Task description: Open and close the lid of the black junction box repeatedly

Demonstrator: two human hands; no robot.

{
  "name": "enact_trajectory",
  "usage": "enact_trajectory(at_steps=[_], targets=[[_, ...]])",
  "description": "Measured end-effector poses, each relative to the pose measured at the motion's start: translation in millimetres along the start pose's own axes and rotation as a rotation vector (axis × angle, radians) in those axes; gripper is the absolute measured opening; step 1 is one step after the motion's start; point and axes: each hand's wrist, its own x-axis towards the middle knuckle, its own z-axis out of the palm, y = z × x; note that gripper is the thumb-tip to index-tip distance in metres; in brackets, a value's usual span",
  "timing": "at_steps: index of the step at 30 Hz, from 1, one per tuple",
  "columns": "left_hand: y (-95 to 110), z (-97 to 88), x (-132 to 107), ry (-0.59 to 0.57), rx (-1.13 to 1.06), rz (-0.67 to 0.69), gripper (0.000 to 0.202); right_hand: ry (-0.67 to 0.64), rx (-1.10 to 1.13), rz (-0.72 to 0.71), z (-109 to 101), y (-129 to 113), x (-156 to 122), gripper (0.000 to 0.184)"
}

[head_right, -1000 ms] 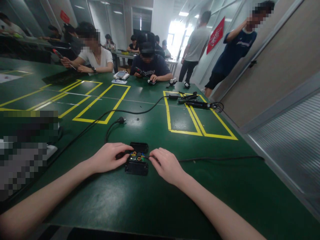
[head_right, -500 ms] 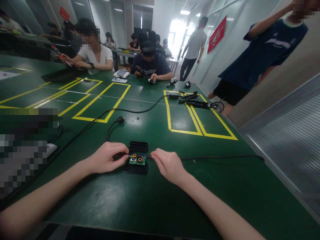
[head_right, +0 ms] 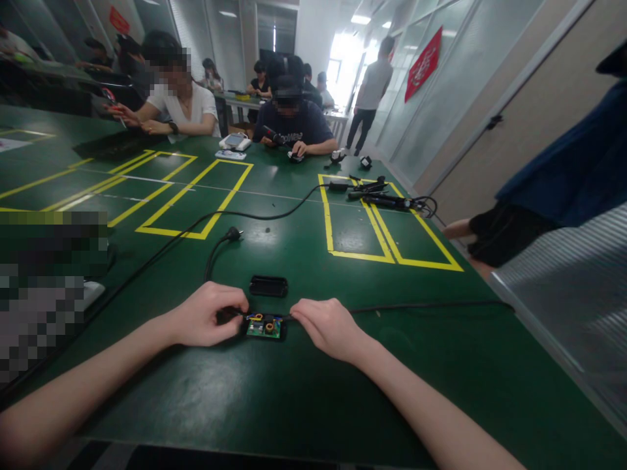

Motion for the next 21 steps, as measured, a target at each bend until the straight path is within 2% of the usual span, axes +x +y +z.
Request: enact_trajectory(at_steps=[7,13,21], targets=[[-4.4,0.7,0.9,-0.019,-0.031,-0.041,0.012,0.005,0.018,0.027,-0.2,1.7,-0.6,0.037],[-6.4,1.1,1.0,0.001,-0.042,-0.054,0.009,-0.012,0.09,0.074,-0.7,3.4,-0.3,0.032],[-6.5,2.7,0.0,0.0,-0.051,-0.06,0.007,-0.022,0.12,0.049,-1.8,3.1,-1.0,0.023]])
